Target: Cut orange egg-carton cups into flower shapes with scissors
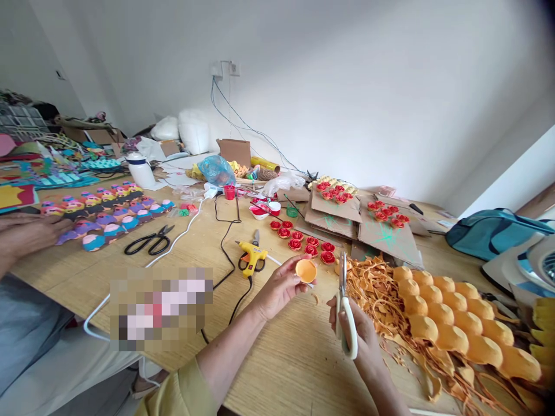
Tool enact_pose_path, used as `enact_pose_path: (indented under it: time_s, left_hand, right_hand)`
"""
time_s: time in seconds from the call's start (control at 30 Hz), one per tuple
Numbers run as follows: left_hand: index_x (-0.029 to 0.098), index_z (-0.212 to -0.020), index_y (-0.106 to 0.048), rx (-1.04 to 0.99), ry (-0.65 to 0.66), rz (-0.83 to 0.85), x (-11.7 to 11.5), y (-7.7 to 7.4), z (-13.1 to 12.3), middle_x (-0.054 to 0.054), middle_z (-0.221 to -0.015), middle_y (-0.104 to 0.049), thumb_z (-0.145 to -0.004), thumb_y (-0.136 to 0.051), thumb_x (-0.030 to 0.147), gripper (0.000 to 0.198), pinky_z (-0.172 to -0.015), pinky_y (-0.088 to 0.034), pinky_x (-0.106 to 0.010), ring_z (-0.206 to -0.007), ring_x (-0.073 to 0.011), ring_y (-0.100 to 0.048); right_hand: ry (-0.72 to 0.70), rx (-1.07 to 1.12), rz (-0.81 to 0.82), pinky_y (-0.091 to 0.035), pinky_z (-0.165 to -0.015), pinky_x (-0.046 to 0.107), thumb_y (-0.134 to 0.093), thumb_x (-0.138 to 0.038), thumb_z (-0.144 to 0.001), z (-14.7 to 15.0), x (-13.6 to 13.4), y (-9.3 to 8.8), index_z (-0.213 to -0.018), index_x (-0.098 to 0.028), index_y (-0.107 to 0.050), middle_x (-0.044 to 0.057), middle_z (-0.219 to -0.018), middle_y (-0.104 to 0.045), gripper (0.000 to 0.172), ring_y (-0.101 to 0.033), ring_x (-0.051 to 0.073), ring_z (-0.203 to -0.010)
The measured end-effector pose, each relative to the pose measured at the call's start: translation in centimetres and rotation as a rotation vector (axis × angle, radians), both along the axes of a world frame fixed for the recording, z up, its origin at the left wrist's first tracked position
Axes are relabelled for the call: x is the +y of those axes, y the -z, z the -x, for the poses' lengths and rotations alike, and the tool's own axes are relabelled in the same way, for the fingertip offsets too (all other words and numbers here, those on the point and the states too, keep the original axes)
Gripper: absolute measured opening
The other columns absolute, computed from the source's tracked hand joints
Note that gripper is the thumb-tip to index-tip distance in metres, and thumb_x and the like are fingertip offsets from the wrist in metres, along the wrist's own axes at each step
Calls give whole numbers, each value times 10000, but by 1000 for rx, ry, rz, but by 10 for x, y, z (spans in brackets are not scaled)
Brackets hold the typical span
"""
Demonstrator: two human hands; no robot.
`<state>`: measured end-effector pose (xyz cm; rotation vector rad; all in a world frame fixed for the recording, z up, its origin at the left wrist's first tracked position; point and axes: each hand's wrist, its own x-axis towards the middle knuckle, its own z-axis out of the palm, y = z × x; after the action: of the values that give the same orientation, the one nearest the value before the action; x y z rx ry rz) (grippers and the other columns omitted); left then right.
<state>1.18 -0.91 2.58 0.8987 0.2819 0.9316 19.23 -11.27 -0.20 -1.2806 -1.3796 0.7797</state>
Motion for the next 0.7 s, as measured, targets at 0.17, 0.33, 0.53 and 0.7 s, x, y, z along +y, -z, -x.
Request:
enact_pose_path:
  time_s: [0.17, 0.33, 0.53, 0.7]
  left_hand:
    - [240, -1229, -590, 74, -37, -39, -4, 2, 15, -73, -1106, -647, -762, -767, 321, 506, -736, -474, -258, -947, -198, -663]
    - [222, -1107, -602, 272, -292, -91, 3, 9, 32, -36, -1099, -628, -699, -811, 296, 464, -818, -469, -238, -1023, -167, -602]
    - [218, -1146, -565, 539, -365, -275, 4, 18, 21, -51, -1103, -637, -715, -769, 246, 477, -869, -484, -298, -963, -183, -623]
    - [214, -1196, -612, 730, -358, -550, -3, 23, 15, -87, -1192, -644, -764, -696, 184, 441, -867, -503, -311, -1049, -223, -623]
  right_hand:
    - [-14, 95, 31, -380, -543, 262, -497, -592, -914, -5, -4, -6, -1008, -210, -622, 2, -709, -535, 412, -454, 144, -604]
    - [-47, 218, 37, -381, -529, 280, -417, -620, -937, -8, -9, -18, -1004, -214, -602, 9, -703, -535, 451, -463, 151, -582]
    - [-100, 38, 133, -410, -532, 285, -430, -639, -926, -8, -8, -19, -937, -200, -625, 18, -664, -561, 480, -508, 162, -578]
    - [-81, -27, 195, -406, -511, 267, -506, -611, -903, -10, -8, -13, -920, -202, -637, 20, -672, -569, 431, -506, 156, -576]
